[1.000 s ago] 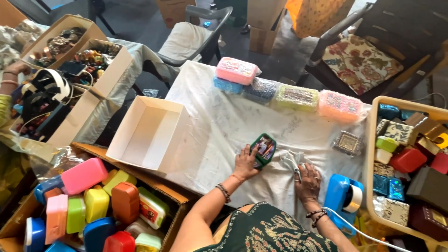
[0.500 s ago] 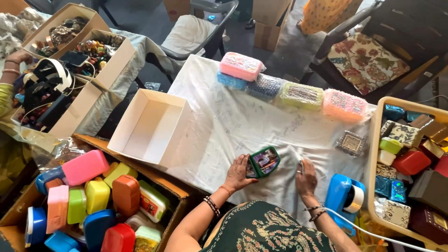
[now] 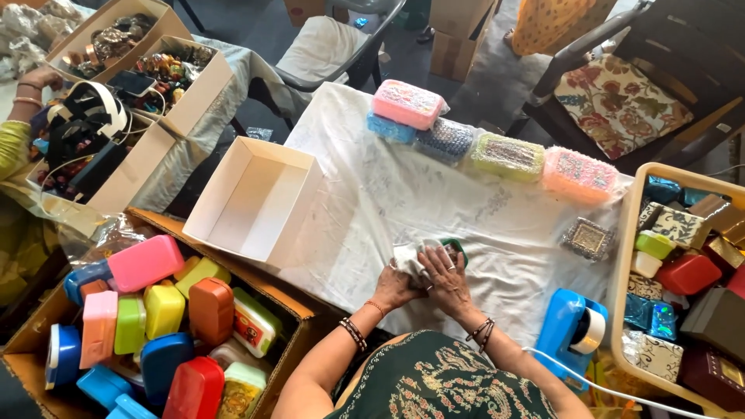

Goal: Wrapping a green container in bubble wrap and securing it for shipment.

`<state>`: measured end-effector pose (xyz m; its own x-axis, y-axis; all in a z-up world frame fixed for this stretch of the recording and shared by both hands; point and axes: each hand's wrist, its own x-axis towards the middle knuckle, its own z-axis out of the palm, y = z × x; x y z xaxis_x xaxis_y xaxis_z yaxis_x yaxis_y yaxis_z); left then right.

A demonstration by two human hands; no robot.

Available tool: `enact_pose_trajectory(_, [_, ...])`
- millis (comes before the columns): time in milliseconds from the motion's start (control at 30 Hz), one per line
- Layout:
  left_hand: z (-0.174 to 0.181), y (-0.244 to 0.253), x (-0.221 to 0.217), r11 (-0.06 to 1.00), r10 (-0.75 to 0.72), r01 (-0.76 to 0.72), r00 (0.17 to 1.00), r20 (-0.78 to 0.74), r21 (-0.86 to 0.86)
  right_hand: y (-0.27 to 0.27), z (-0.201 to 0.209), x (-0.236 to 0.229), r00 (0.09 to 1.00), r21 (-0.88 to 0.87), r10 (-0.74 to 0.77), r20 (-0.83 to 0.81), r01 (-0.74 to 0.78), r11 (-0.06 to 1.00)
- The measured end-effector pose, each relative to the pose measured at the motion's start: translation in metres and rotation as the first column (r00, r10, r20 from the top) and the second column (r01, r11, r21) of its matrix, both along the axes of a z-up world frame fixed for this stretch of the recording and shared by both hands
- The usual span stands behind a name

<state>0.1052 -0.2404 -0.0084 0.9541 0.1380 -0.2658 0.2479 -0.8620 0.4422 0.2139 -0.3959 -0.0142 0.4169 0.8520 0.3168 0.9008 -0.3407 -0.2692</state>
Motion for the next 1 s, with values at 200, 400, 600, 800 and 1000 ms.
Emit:
enact_pose_trajectory(200, [-0.029,-0.003,0.001,0.985,0.17,-0.161,0.911,0.375,-0.053,-0.008,-0.014,0.014,0.986,0.019,-0.16,-0.05,0.161,0.987])
enact_pose_trajectory(400, [-0.01,-0.006,0.0,0.99,0.138,-0.141,0.917,0.374,-0.02,-0.036,-0.035,0.053,0.911,0.006,-0.352,-0.215,0.362,0.932])
enact_pose_trajectory(600, [-0.012,-0.006,-0.002,0.989,0.14,-0.145,0.921,0.363,-0.012,-0.07,-0.017,0.057,0.863,0.166,-0.457,-0.217,0.494,0.854])
enact_pose_trajectory(800, [-0.007,-0.002,-0.003,0.993,0.112,-0.113,0.914,0.39,-0.022,-0.107,-0.023,0.025,0.864,0.028,-0.503,0.026,0.502,0.864])
enact_pose_trajectory(1000, [0.002,0.005,-0.002,0.997,0.064,-0.048,0.943,0.327,-0.055,-0.118,-0.053,0.024,0.869,-0.139,-0.492,0.056,0.495,0.858])
